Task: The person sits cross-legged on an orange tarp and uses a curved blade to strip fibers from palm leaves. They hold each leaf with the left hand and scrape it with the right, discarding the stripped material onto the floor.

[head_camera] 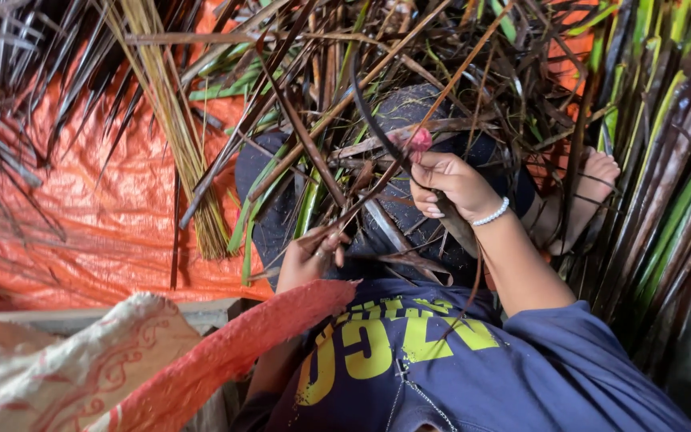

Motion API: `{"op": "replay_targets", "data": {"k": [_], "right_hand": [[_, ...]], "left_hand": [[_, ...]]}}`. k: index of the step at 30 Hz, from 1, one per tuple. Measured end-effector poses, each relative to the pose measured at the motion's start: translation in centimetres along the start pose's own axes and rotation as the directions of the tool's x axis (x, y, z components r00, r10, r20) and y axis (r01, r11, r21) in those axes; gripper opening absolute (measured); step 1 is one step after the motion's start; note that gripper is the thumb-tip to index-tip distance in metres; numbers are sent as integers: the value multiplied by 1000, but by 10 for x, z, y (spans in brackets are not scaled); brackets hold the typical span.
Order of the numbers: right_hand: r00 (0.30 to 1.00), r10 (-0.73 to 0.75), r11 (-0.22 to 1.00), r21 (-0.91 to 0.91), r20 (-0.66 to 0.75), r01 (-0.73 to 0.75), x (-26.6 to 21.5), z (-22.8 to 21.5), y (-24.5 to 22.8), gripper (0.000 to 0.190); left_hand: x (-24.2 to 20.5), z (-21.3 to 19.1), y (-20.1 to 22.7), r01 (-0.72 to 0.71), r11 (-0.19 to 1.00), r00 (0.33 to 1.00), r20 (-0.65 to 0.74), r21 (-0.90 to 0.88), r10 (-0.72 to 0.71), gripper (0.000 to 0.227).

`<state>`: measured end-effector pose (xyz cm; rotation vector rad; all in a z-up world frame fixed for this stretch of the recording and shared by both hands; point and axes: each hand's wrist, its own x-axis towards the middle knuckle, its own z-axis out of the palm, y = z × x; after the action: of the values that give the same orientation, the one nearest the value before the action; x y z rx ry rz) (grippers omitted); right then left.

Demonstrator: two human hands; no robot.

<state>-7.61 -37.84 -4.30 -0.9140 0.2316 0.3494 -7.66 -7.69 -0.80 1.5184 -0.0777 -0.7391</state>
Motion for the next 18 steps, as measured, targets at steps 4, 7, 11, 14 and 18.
{"op": "replay_targets", "data": {"k": [4, 7, 11, 14, 18], "right_hand": [[998, -22, 998, -54, -63, 18, 2, -11, -11, 14], [982, -116, 993, -36, -150, 112, 0, 7, -59, 13], [940, -252, 968, -68, -229, 243, -1, -31, -69, 10], [946, -220, 974, -103, -239, 200, -15, -41, -76, 23], [934, -227, 971, -133, -275, 197, -24, -44, -73, 12]], "left_hand": [[-7, -11, 6, 34, 999, 999, -21, -30, -35, 18], [-19, -21, 5, 51, 998, 986, -160, 48, -42, 23], [-29, -65, -54, -205, 903, 895, -301, 379, 330, 61], [-56, -76, -7, 768, 630, 413, -664, -113, -623, 50], [-114, -85, -45, 459, 568, 830, -101, 683, -549, 5]]}}
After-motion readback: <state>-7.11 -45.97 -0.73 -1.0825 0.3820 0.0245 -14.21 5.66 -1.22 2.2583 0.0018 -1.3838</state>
